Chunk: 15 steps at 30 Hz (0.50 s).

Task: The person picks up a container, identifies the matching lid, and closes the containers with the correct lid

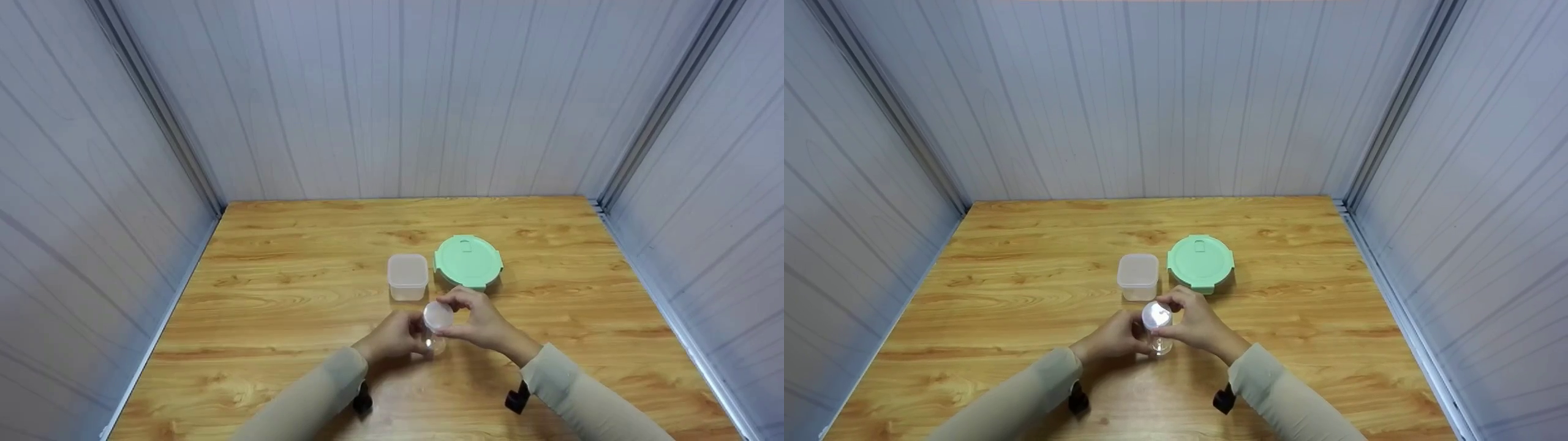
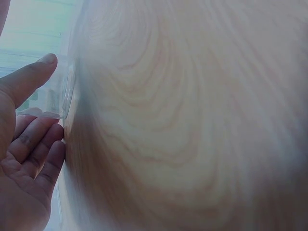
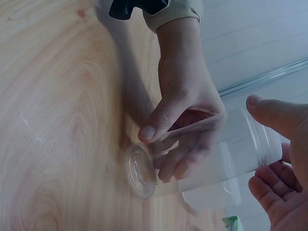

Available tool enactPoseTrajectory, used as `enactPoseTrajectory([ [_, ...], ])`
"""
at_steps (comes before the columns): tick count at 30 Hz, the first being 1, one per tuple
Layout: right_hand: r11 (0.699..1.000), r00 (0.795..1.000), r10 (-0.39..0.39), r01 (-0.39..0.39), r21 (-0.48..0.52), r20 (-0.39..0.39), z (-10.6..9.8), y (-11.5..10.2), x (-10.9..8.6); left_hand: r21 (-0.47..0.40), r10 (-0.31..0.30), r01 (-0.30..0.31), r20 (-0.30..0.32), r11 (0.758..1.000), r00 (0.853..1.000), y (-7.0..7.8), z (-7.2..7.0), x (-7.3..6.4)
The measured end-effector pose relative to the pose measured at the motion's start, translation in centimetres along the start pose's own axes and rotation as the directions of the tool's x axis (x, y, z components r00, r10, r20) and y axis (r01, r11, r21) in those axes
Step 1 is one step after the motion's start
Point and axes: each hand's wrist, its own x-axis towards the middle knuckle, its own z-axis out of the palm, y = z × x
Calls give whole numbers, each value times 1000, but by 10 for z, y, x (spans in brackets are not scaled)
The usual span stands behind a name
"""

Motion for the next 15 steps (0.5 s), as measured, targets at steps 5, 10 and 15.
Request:
enactPoseTrajectory([
  [5, 999, 999, 31, -31, -17, -8, 1, -5, 1, 14, -11, 11, 2, 1000, 1000, 1, 0, 0],
  [10, 998, 998, 46, -47, -39, -31, 3, -4, 0, 11, -5, 5, 5, 1000, 1000, 1, 0, 0],
  [15, 996, 998, 50, -52, -72, -36, 4, -3, -2, -2, -1, 1, 7, 1000, 1000, 2, 0, 1],
])
